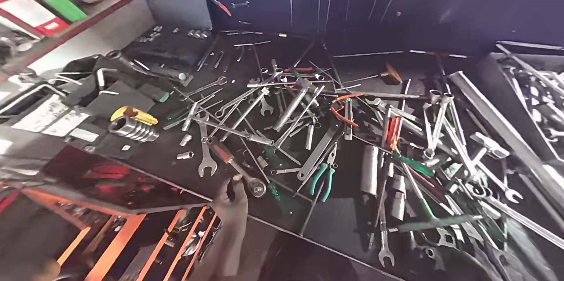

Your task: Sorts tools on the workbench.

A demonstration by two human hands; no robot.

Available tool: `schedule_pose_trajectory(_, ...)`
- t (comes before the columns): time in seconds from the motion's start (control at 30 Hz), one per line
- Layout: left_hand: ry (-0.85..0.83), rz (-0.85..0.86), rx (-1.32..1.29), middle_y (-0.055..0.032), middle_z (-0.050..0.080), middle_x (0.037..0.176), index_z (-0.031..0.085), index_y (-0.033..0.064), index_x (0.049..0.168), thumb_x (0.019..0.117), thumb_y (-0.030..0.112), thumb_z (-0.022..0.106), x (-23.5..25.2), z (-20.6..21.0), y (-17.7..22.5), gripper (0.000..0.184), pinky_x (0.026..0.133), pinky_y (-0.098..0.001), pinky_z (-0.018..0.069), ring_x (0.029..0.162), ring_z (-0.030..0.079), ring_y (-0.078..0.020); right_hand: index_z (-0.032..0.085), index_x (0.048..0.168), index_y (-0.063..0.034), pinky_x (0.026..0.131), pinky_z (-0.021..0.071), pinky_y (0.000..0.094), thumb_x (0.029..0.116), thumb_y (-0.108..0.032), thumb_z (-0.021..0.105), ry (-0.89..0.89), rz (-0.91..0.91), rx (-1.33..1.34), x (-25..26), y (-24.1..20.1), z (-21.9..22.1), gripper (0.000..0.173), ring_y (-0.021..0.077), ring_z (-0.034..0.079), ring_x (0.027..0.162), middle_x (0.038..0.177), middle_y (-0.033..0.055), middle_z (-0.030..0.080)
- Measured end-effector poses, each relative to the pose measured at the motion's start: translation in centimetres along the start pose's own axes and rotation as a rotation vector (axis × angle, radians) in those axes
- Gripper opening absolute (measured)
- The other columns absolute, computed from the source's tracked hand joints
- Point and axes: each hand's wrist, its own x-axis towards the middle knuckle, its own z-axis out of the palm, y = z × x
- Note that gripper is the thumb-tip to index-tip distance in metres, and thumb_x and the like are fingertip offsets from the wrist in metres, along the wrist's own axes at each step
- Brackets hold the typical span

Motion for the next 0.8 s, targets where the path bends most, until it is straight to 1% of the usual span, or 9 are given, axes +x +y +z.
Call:
schedule_pose_trajectory(0.1, -0.003, -0.013, 0.040, -0.0162, 0.073, 0.088, 0.073, -0.0093, 0.098, 0.0970, 0.017, 0.061, 0.0, 0.0, 0.1, 0.029, 0.079, -0.0135, 0.0524, 0.081, 0.067, 0.0021, 0.070, 0.084, 0.0109, 0.083, 0.0540, 0.0240, 0.0818, 0.004, 0.065, -0.067, 0.296, -0.072, -0.4, 2.7, -0.1, 0.009, 0.0139, 0.069, 0.083, 0.085, 0.0163, 0.072)
schedule_pose_trajectory(0.13, -0.012, -0.017, 0.043, -0.0160, 0.073, 0.089, 0.073, -0.0085, 0.098, 0.0974, 0.017, 0.060, 0.0, -0.1, 0.0, 0.029, 0.080, -0.0148, 0.0530, 0.083, 0.068, 0.0010, 0.071, 0.087, 0.0062, 0.085, 0.0553, 0.0259, 0.0858, 0.001, 0.068, -0.079, 0.265, -0.059, -1.5, 6.6, 0.0, 0.006, 0.0134, 0.069, 0.085, 0.087, 0.0123, 0.073)
schedule_pose_trajectory(0.17, -0.022, -0.021, 0.041, -0.0153, 0.073, 0.090, 0.073, -0.0077, 0.099, 0.0982, 0.017, 0.059, 0.0, -0.1, -0.3, 0.029, 0.081, -0.0159, 0.0534, 0.084, 0.068, 0.0002, 0.072, 0.089, 0.0004, 0.079, 0.0591, 0.0267, 0.0901, -0.005, 0.071, 0.014, 0.003, -0.028, -3.4, 12.8, 1.0, 0.005, 0.0126, 0.071, 0.082, 0.086, 0.0083, 0.073)
schedule_pose_trajectory(0.2, -0.026, -0.028, 0.041, -0.0144, 0.074, 0.090, 0.073, -0.0072, 0.099, 0.0985, 0.018, 0.059, 0.0, -0.1, -0.4, 0.028, 0.081, -0.0163, 0.0535, 0.084, 0.068, 0.0003, 0.073, 0.096, -0.0036, 0.078, 0.0600, 0.0274, 0.0941, -0.010, 0.071, 0.035, -0.124, -0.024, -4.5, 16.5, 1.4, 0.007, 0.0111, 0.071, 0.085, 0.091, 0.0048, 0.073)
schedule_pose_trajectory(0.23, -0.027, -0.036, 0.042, -0.0137, 0.074, 0.090, 0.073, -0.0065, 0.099, 0.0985, 0.018, 0.060, 0.0, -0.1, -0.4, 0.028, 0.081, -0.0160, 0.0533, 0.084, 0.068, 0.0008, 0.074, 0.100, -0.0062, 0.079, 0.0601, 0.0272, 0.0962, -0.013, 0.070, 0.022, -0.139, -0.036, -5.0, 17.7, 1.3, 0.009, 0.0094, 0.070, 0.087, 0.094, 0.0022, 0.073)
schedule_pose_trajectory(0.4, -0.019, -0.018, 0.035, -0.0132, 0.073, 0.089, 0.073, -0.0073, 0.098, 0.0975, 0.016, 0.060, 0.1, 0.0, -0.3, 0.026, 0.078, -0.0127, 0.0519, 0.081, 0.066, 0.0037, 0.074, 0.096, -0.0088, 0.085, 0.0575, 0.0319, 0.0968, -0.013, 0.068, 0.001, -0.098, -0.106, -4.6, 15.0, 1.0, 0.008, 0.0122, 0.069, 0.089, 0.093, 0.0021, 0.073)
schedule_pose_trajectory(0.53, -0.029, -0.026, 0.074, -0.0153, 0.073, 0.090, 0.073, -0.0069, 0.098, 0.0974, 0.019, 0.061, 0.0, 0.0, -0.1, 0.028, 0.080, -0.0162, 0.0524, 0.082, 0.067, 0.0004, 0.073, 0.094, -0.0070, 0.081, 0.0575, 0.0347, 0.0971, -0.014, 0.066, 0.045, -0.140, -0.166, -4.4, 15.1, 1.2, 0.011, 0.0149, 0.069, 0.084, 0.089, 0.0045, 0.072)
schedule_pose_trajectory(0.7, -0.028, 0.007, 0.054, -0.0180, 0.071, 0.091, 0.070, -0.0121, 0.100, 0.0993, 0.011, 0.060, -0.2, -0.3, 0.0, 0.025, 0.082, -0.0153, 0.0528, 0.084, 0.066, 0.0003, 0.074, 0.098, -0.0078, 0.091, 0.0567, 0.0395, 0.0947, -0.020, 0.070, -0.004, -0.095, -0.120, -4.0, 13.3, 0.4, 0.014, 0.0181, 0.071, 0.094, 0.096, 0.0068, 0.075)
schedule_pose_trajectory(0.8, -0.046, -0.049, 0.053, -0.0233, 0.071, 0.097, 0.069, -0.0153, 0.104, 0.1008, 0.012, 0.061, -0.2, -0.3, 1.6, 0.028, 0.089, -0.0178, 0.0516, 0.092, 0.068, -0.0049, 0.076, 0.097, -0.0103, 0.096, 0.0538, 0.0404, 0.0954, -0.025, 0.070, 0.022, -0.045, -0.167, -4.1, 12.6, 0.4, 0.016, 0.0181, 0.070, 0.098, 0.097, 0.0058, 0.075)
